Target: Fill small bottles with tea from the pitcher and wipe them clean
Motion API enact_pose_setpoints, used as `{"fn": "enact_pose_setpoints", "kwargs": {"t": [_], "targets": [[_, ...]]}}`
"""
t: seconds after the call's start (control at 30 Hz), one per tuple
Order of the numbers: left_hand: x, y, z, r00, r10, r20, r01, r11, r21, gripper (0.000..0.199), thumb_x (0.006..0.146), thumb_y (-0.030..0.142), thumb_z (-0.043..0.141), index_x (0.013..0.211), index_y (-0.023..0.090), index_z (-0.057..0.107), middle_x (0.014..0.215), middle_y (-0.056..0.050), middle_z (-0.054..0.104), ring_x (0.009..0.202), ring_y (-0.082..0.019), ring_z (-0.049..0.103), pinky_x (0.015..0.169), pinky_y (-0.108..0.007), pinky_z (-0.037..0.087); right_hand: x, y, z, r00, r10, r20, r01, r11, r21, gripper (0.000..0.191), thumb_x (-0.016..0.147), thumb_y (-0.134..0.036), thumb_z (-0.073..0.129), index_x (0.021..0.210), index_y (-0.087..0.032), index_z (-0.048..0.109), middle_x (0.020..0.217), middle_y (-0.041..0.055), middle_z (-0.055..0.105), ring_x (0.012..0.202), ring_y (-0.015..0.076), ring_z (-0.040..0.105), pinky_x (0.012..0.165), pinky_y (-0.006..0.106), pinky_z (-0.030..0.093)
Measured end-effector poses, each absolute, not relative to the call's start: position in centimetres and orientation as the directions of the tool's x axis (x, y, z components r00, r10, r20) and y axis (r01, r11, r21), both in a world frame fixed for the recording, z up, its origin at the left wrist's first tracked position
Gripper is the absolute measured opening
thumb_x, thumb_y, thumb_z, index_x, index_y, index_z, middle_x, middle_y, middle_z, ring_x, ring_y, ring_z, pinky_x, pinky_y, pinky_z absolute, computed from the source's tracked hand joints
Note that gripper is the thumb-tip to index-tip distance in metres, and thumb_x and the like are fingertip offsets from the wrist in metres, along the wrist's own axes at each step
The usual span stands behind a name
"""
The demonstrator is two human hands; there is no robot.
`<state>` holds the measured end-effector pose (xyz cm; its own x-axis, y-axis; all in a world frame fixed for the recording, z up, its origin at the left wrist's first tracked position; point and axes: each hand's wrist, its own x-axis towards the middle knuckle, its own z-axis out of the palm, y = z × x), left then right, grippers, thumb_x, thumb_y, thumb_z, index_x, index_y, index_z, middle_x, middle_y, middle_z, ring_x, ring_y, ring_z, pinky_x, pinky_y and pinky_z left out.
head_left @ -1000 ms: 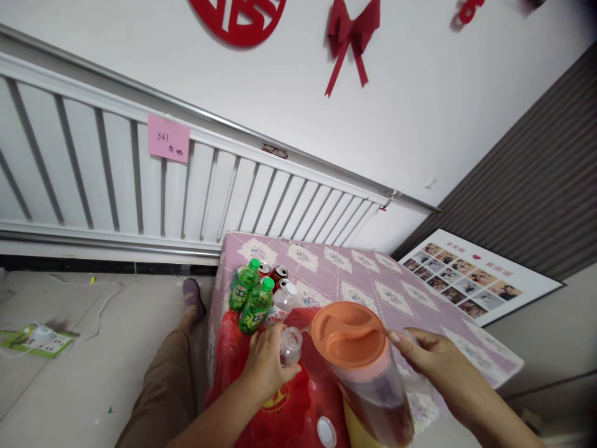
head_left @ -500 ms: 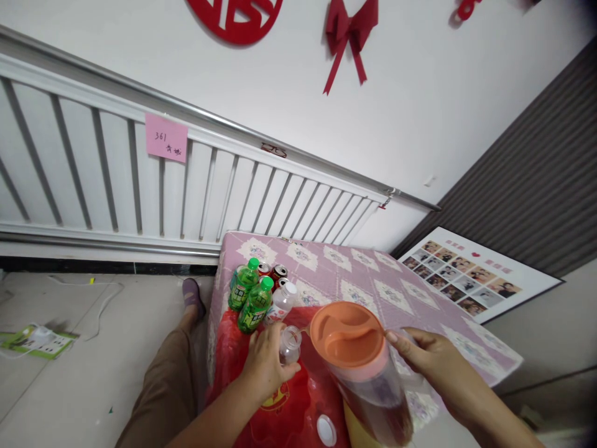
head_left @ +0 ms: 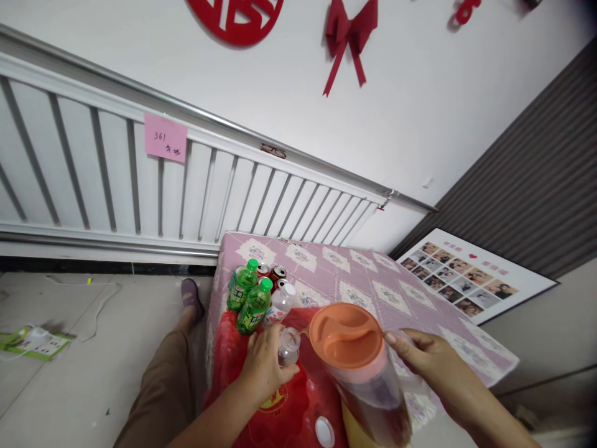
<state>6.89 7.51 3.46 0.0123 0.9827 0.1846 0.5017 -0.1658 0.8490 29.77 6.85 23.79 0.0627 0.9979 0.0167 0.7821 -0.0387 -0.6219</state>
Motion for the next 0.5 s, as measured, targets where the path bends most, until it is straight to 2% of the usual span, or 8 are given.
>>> {"fn": "enact_pose_setpoints", "kwargs": {"t": [0.23,0.4,0.5], "targets": [[6.94,7.47,3.29,0.017,0.982,0.189,0.498,-0.172,0.85,0.072,0.061,0.023,0.076,0.127,0.02,0.047,0.132,-0.012,0.062,0.123,-0.033,0.055,0.109,-0.052,0.033,30.14,7.0,23.39,0.056,0.998,-0.008,0.779,-0.048,-0.625,0.053,0.071,-0.07,0.058,0.053,-0.021,0.047,0.056,-0.0051,0.03,0.057,0.0129,0.027,0.05,0.026,0.025],[6.92,7.54,3.34,0.024,0.982,0.189,0.496,-0.176,0.851,0.072,0.061,0.022,0.076,0.127,0.02,0.047,0.131,-0.012,0.062,0.123,-0.032,0.056,0.109,-0.053,0.032,30.35,7.13,23.1,0.045,0.999,-0.008,0.788,-0.04,-0.614,0.052,0.073,-0.069,0.056,0.054,-0.022,0.043,0.057,-0.0054,0.028,0.057,0.0126,0.026,0.051,0.026,0.024],[6.89,7.6,3.3,0.027,0.982,0.188,0.496,-0.176,0.851,0.071,0.06,0.022,0.076,0.126,0.02,0.048,0.13,-0.012,0.063,0.122,-0.032,0.056,0.108,-0.054,0.033,30.36,7.09,22.98,0.046,0.999,0.008,0.813,-0.033,-0.581,0.052,0.075,-0.068,0.054,0.055,-0.021,0.046,0.058,-0.005,0.029,0.056,0.0126,0.028,0.05,0.025,0.025]]}}
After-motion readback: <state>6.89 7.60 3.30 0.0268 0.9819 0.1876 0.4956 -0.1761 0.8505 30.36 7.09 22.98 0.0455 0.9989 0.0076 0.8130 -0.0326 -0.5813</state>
